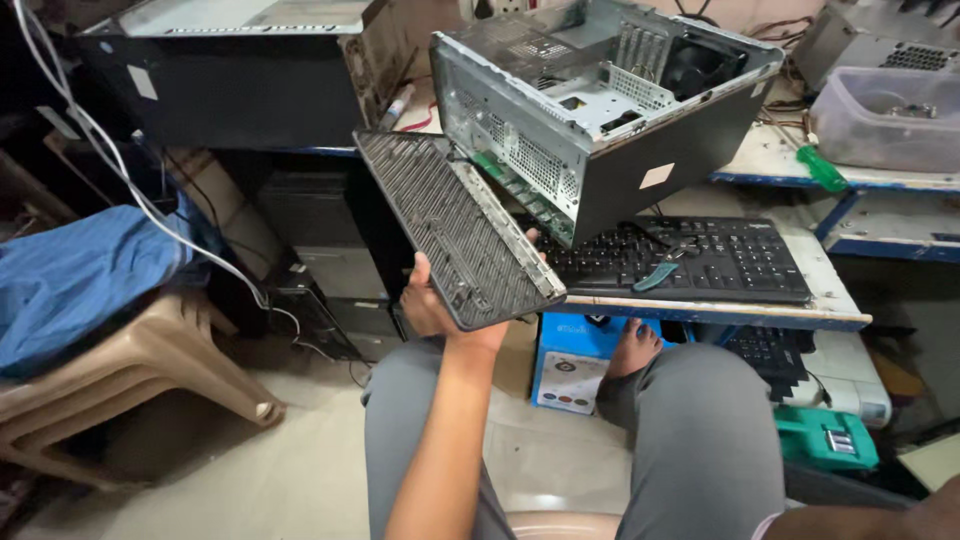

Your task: The person uses pliers to remove a metal bracket from a computer case side panel. They then align and attach the side panel to the computer case chassis, pressing it into place.

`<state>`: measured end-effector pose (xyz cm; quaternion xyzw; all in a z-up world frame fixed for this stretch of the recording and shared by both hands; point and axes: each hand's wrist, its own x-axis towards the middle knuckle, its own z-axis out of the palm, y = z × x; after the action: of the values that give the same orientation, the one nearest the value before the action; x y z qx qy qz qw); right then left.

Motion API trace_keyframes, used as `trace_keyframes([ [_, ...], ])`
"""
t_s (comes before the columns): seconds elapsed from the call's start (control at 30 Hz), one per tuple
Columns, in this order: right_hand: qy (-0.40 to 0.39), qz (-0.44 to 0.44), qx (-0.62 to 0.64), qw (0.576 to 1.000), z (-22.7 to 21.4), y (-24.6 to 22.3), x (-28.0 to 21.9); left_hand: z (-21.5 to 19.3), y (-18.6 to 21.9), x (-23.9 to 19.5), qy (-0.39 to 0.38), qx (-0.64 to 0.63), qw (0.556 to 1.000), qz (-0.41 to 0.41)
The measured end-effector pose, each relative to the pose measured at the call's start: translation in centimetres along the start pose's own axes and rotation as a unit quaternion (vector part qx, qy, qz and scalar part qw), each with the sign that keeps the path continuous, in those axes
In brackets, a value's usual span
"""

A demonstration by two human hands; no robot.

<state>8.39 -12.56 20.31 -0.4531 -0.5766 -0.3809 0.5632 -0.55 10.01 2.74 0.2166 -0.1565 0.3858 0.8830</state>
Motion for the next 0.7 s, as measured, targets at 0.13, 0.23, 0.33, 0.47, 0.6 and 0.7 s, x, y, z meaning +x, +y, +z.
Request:
trace_keyframes([
  [0.13, -0.001, 0.009, 0.001, 1.000, 0.5, 0.7, -1.1, -0.9, -0.7, 0.5, -0.005, -0.018, 1.000, -0.010],
  [0.23, 0.003, 0.014, 0.002, 1.000, 1.0, 1.6, -2.0, -0.8, -0.7, 0.1, -0.003, 0.003, 1.000, 0.005],
  [0.33, 0.012, -0.007, -0.004, 1.000, 1.9, 3.2, -1.5, -0.3, -1.2, 0.7, 0.001, -0.011, 1.000, 0.023],
  [0.47, 0.010, -0.037, -0.027, 0.999, 4.4, 4.8, -0.9, -0.4, -1.6, 1.0, -0.026, -0.033, 0.999, 0.019],
  [0.6, -0.027, -0.055, -0.114, 0.992, 6.7, 5.6, -1.2, -0.7, -1.9, 1.7, 0.044, -0.060, 0.997, 0.023],
  [0.7, -0.078, -0.038, -0.185, 0.979, 7.9, 6.7, -0.8, -0.2, -1.7, 2.2, 0.078, -0.045, 0.995, 0.032],
])
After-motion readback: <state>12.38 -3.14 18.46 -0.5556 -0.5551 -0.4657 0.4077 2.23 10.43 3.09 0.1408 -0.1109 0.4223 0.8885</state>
